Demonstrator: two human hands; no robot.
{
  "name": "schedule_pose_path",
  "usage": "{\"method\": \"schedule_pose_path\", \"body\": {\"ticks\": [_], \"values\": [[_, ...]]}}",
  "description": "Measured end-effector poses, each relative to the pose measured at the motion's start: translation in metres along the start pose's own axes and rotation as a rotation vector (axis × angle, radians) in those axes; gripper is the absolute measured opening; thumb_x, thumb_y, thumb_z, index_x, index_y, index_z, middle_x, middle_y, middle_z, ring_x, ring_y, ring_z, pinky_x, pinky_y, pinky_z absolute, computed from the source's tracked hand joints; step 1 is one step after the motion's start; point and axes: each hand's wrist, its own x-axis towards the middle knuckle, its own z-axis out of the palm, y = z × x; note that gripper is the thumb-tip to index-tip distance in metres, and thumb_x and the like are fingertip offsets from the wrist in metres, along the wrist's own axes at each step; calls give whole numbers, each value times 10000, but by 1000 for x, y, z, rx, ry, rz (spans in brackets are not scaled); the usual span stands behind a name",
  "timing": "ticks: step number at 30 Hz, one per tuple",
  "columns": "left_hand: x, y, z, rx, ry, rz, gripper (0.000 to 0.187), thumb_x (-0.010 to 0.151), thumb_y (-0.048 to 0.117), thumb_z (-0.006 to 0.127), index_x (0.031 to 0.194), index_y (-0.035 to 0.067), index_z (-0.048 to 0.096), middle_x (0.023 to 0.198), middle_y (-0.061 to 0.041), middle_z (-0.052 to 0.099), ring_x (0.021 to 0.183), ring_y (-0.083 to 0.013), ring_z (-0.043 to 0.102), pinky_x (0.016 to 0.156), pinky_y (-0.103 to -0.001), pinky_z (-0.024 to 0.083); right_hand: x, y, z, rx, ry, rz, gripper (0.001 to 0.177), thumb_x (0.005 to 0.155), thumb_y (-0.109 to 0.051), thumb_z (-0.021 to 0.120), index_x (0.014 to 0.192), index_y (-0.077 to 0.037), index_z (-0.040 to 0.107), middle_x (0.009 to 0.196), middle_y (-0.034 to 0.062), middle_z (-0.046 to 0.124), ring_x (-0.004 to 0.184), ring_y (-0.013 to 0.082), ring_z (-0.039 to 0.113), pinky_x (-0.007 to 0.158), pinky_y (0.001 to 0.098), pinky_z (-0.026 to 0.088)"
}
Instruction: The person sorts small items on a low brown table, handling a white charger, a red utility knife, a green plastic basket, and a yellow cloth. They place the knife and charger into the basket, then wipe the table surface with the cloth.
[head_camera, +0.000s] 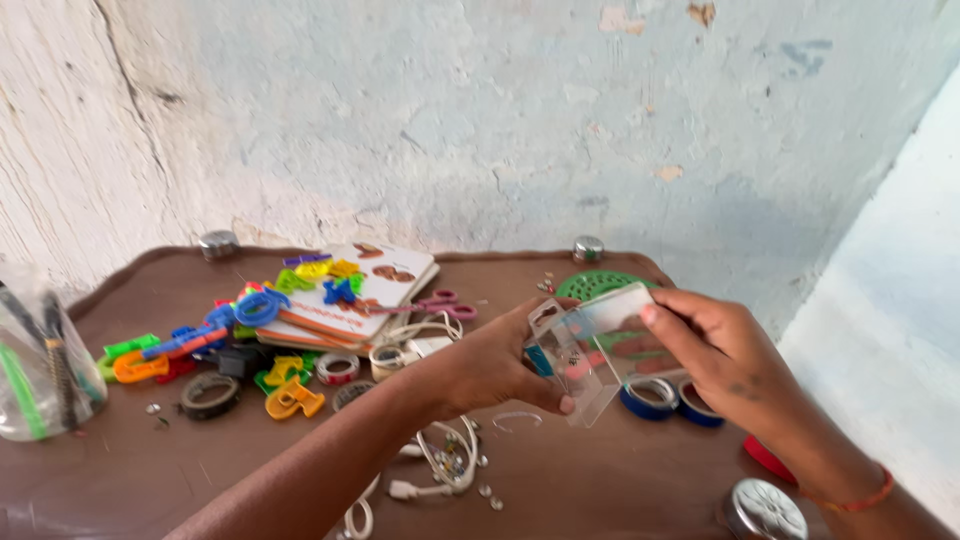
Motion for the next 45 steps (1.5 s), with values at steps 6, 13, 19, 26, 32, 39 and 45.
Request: {"method": "schedule_pose_path", "body": {"ticks": [6,13,19,26,32,39,45], "values": [[-9,14,-53,-117,81,-99,748,862,283,757,1498,28,455,1224,-138,673,1089,-236,699,824,-389,637,53,-41,39,-363,67,-105,370,958,-215,614,1250,-12,715,941,83,839,815,155,782,663,310,616],[-29,-3,-89,-101,32,-13,671,863,199,696,1464,98,415,1289,-108,629,1084,-209,705,818,-395,643,101,-19,58,-44,-65,79,337,946,-247,630,1153,-9,749,898,111,811,717,204,767,617,356,644],[-22,-3,-73,-36,154,-105,496,978,376,607,1304,3,634,1130,-118,757,836,-144,725,603,-323,597,86,-1,57,-64,-127,63,375,1020,-276,622,1072,75,745,867,135,753,692,191,704,623,339,607],[-77,15,-6,8,203,66,487,967,360,613,1200,-63,682,1067,-119,791,757,-206,801,531,-318,638,3,-49,52,-192,-41,-135,345,984,-229,596,1219,12,671,1019,145,744,848,219,741,769,368,634],[-184,-30,95,-214,247,-119,428,985,329,664,1128,-70,725,933,-86,768,741,-117,745,647,-255,593,-153,27,71,-317,48,-450,385,964,-245,637,1242,21,652,1144,140,717,1016,221,699,855,366,585],[-229,-136,143,-74,361,-329,429,982,368,649,1027,-34,792,867,-37,774,707,-57,652,623,-224,545,-291,217,158,-380,-186,235,435,879,-361,728,1184,-51,732,1073,114,792,899,247,758,751,384,611],[-235,-245,161,-216,567,-427,457,1027,400,593,1034,-32,741,756,-7,652,664,-60,532,559,-281,466,-311,245,195,-619,-399,538,507,853,-431,757,1231,-98,706,1061,80,772,788,213,783,745,338,632]]}}
